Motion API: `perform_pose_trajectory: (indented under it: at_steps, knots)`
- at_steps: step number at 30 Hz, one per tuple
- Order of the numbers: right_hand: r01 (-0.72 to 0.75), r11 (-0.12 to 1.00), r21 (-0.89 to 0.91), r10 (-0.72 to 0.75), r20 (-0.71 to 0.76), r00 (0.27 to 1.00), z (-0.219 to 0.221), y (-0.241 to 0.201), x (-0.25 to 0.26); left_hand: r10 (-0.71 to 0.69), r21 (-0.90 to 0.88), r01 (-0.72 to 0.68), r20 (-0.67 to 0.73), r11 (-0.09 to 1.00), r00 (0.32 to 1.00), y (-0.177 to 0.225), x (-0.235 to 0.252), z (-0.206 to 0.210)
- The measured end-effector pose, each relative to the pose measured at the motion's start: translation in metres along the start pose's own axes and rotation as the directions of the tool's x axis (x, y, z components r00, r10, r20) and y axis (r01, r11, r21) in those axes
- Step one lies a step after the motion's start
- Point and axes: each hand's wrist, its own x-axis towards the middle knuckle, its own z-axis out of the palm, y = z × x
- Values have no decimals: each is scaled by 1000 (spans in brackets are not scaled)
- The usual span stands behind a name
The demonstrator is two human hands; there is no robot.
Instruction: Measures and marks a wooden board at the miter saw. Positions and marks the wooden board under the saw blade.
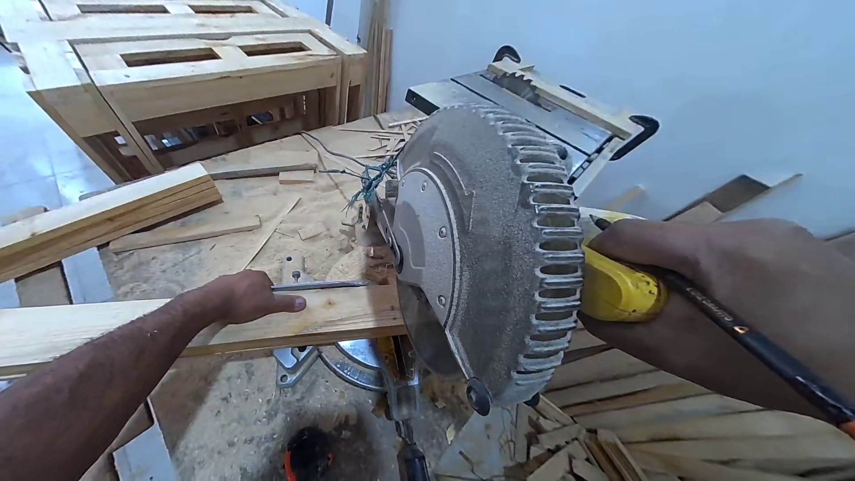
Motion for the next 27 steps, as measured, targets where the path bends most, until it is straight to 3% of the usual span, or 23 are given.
perform_pose_trajectory:
  at_steps: [20, 27]
  knots:
    - [-42, 998, -45, 42, -14, 999, 1, -8, -4, -15, 0, 15, -3, 1000, 1000, 1, 0, 1]
    - [-34, 999, -41, 29, -110, 994, 14, -23, -19, -26, 6, 26, -15, 1000, 1000, 2, -1, 1]
